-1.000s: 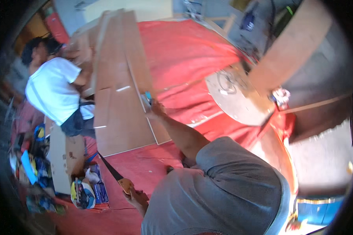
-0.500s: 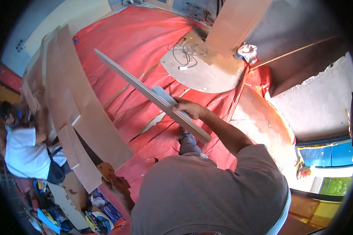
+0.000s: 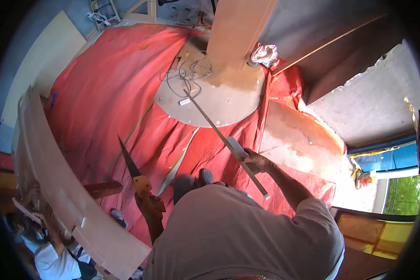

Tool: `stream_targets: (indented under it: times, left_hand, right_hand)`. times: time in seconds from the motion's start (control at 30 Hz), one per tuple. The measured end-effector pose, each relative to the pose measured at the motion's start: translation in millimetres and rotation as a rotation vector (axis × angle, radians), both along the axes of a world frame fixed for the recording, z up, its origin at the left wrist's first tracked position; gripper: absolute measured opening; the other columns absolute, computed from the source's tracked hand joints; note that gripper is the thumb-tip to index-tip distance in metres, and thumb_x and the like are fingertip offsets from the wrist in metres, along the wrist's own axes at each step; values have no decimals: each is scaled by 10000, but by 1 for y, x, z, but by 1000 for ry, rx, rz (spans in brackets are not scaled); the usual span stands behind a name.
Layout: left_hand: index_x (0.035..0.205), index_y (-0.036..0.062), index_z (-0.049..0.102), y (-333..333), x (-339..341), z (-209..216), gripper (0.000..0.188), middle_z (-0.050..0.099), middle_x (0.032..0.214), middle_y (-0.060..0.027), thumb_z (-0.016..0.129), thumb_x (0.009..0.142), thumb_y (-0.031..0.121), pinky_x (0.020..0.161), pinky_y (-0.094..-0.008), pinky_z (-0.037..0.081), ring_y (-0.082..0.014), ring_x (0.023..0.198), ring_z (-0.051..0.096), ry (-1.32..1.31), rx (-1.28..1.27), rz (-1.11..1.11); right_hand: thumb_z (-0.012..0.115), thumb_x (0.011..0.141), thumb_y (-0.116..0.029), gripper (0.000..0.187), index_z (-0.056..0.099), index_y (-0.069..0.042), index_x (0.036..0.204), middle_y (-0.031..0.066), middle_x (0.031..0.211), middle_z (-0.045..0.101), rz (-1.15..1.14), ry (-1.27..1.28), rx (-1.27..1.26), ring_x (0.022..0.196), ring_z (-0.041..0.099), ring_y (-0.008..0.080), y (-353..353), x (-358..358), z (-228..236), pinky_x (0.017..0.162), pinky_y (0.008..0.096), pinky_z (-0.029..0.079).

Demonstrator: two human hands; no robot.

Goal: The person holds a wooden panel against a curved structure, marks it with a pencil, and then holds it steady while another person uses a power drill to fasten it with screws.

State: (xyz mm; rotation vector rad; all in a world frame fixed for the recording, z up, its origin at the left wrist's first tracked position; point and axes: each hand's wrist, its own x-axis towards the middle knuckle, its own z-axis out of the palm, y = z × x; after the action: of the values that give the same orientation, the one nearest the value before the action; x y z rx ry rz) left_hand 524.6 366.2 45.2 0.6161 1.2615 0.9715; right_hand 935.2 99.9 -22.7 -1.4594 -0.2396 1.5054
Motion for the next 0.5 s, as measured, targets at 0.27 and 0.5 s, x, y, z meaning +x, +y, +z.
stream_targets:
  times: [0.27,0.5]
  left_hand:
    - [1119,106,519,89,154,-27,191,470,775,-6,636,994,190,515,-299,436,-114,586,488,76,-58,-403]
    - [1077,98,500,189,319,-47,205,487,793,-20,650,999,212,510,-302,451,-124,575,495,78,-70,-444]
  right_hand:
    - [841,847,-386,662,529,-115,1363,91,1045,690,-347,474,47,877,697,228,1,93,1,731,393,607]
    - [800,918,-386,479,637,-105,1270,106,1124,717,-451,760,234,912,725,232,108,223,2,776,415,614]
